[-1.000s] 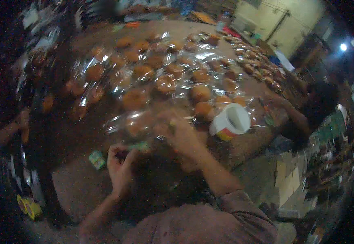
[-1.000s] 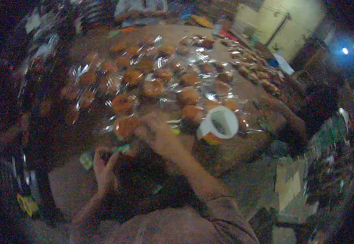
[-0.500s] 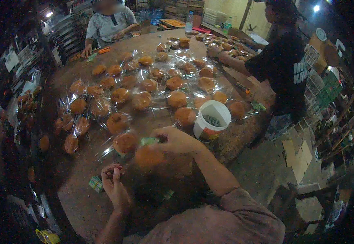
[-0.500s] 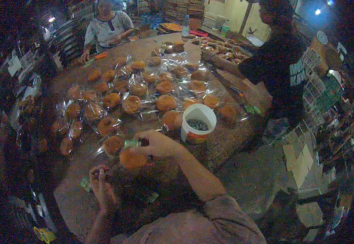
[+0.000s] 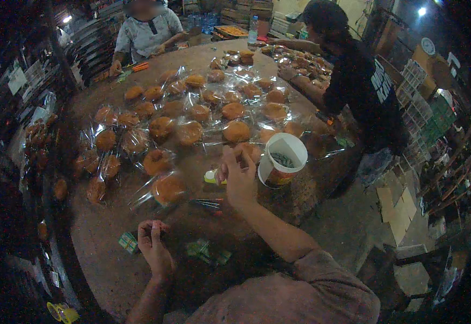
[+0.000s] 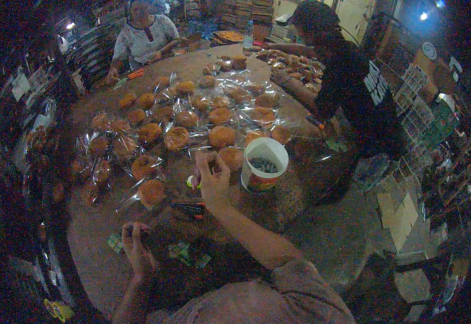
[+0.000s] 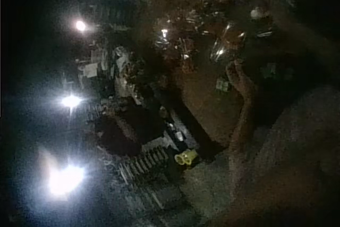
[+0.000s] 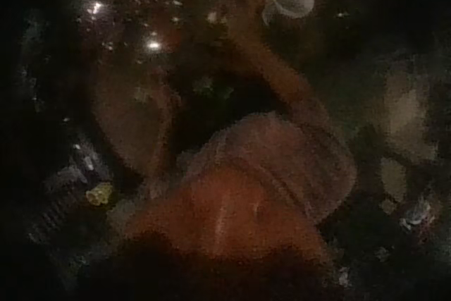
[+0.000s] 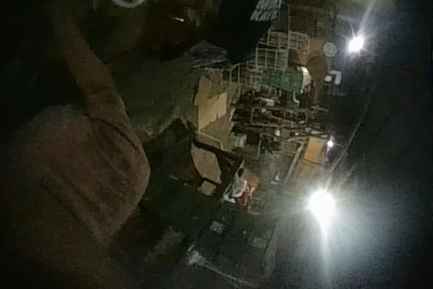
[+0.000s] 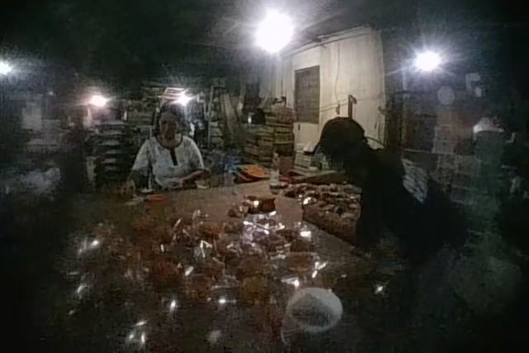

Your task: The person places round baked buns into clear plastic bags, seals them with a handheld stapler, and affixes small green labels. The person repeats this process for multiple buns, arranging the finished packages on the table.

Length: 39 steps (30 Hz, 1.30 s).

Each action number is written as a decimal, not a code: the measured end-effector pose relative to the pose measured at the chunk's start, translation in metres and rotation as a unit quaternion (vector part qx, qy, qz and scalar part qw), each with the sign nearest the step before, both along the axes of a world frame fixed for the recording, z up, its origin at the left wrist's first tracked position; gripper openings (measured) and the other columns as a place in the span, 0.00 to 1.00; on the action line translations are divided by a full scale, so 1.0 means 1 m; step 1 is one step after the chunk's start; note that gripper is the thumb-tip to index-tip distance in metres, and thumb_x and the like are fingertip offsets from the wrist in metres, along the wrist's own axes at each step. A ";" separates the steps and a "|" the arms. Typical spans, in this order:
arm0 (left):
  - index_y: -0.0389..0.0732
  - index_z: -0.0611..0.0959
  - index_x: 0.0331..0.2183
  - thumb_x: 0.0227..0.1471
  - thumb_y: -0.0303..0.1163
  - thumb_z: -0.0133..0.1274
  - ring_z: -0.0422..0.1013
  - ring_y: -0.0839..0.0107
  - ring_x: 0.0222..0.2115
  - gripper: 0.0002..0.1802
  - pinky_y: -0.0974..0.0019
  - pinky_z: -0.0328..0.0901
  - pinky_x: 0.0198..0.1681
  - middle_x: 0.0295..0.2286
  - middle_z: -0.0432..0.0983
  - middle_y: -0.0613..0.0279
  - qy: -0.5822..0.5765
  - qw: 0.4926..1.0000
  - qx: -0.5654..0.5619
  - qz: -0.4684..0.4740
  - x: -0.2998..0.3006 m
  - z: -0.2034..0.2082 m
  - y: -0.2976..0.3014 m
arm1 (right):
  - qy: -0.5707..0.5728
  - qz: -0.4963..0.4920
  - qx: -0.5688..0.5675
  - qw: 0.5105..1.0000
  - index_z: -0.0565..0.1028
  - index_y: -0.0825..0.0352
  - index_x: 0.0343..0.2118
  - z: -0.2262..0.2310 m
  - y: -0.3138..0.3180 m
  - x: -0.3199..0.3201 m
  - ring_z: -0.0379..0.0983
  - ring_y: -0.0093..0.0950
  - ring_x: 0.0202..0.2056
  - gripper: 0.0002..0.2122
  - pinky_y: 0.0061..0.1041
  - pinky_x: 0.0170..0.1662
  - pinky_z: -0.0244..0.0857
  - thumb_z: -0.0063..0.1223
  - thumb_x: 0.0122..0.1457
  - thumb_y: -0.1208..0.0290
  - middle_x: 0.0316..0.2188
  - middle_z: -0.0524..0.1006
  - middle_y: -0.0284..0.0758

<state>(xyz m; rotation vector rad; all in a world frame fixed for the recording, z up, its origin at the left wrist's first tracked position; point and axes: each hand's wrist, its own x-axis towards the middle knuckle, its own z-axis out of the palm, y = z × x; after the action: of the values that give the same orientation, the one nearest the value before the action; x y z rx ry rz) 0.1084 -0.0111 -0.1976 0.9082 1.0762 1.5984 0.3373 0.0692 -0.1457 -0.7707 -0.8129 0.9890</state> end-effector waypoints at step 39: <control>0.42 0.75 0.31 0.65 0.38 0.47 0.60 0.84 0.25 0.12 0.75 0.57 0.28 0.23 0.66 0.74 0.101 0.990 -0.063 0.080 0.006 0.007 -0.006 | -0.665 -0.051 0.229 0.709 0.73 0.63 0.41 -0.002 0.011 -0.082 0.63 0.38 0.58 0.06 0.42 0.63 0.54 0.52 0.61 0.73 0.53 0.71 0.36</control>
<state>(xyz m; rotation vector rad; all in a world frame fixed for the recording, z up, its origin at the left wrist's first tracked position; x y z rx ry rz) 0.1144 -0.0168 -0.1901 0.9314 1.4070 1.5723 0.2557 0.0806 -0.1477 -1.0190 -2.1360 -0.0928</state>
